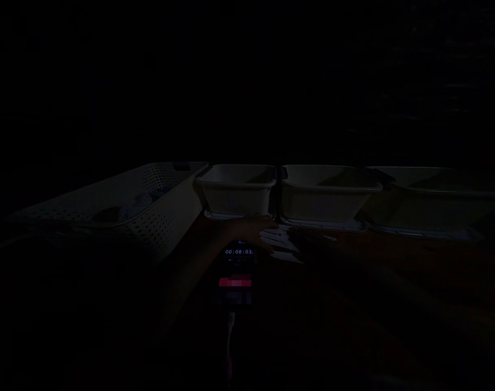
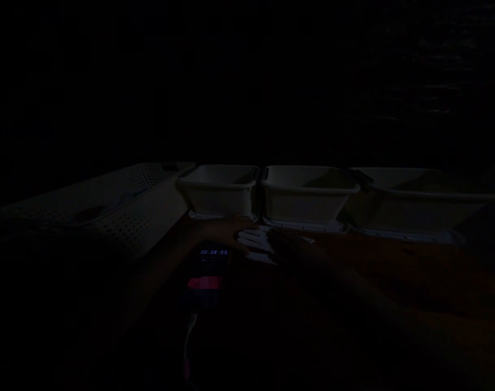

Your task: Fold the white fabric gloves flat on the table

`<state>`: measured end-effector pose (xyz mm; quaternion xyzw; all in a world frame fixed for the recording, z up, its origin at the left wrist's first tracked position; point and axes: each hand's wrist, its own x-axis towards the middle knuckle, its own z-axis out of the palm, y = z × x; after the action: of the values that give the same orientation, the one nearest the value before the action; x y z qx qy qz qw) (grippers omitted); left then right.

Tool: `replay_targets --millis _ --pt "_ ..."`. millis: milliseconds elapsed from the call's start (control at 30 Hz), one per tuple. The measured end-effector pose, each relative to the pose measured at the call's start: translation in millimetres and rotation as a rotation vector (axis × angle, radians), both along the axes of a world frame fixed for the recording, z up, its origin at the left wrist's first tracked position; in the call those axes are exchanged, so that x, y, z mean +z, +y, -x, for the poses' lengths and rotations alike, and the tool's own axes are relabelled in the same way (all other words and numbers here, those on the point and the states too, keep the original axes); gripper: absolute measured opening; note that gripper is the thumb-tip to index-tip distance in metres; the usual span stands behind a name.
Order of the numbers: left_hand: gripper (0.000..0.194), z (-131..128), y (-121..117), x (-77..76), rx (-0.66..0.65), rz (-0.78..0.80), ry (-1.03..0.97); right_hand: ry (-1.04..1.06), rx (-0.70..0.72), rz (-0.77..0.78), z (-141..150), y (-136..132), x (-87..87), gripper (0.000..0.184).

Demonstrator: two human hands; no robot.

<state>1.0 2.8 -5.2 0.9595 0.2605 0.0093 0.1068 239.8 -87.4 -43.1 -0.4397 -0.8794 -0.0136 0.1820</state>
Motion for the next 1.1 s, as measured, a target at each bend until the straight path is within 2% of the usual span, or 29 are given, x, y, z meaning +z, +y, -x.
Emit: replay_targets --millis 167,233,367,500,800,1000,1100 --pt "0.048 0.3 5.0 5.0 -0.066 0.035 -0.17 0.052 -0.021 -0.006 5.7 -1.9 15.9 0.032" --pt "0.039 -0.7 5.1 6.6 -0.063 0.052 -0.196 0.089 -0.045 0.011 5.2 -2.8 21.5 0.031" --pt "0.027 -2.6 4.4 5.9 -0.058 0.09 -0.217 0.077 -0.133 0.126 4.1 -6.9 28.3 0.024" --pt "0.026 -1.6 6.4 3.1 -0.058 0.116 -0.225 0.032 -0.284 0.235 7.5 -10.0 27.8 0.026" --pt "0.026 -1.1 7.5 4.0 -0.052 0.096 -0.208 -0.004 -0.262 0.215 9.5 -10.9 28.3 0.025" --pt "0.024 -1.4 8.1 3.4 -0.046 0.098 -0.207 0.03 -0.335 0.307 14.0 -10.9 28.7 0.03" --pt "0.024 -0.9 8.5 2.5 -0.048 0.101 -0.22 0.03 -0.33 0.283 12.5 -9.2 24.7 0.033"
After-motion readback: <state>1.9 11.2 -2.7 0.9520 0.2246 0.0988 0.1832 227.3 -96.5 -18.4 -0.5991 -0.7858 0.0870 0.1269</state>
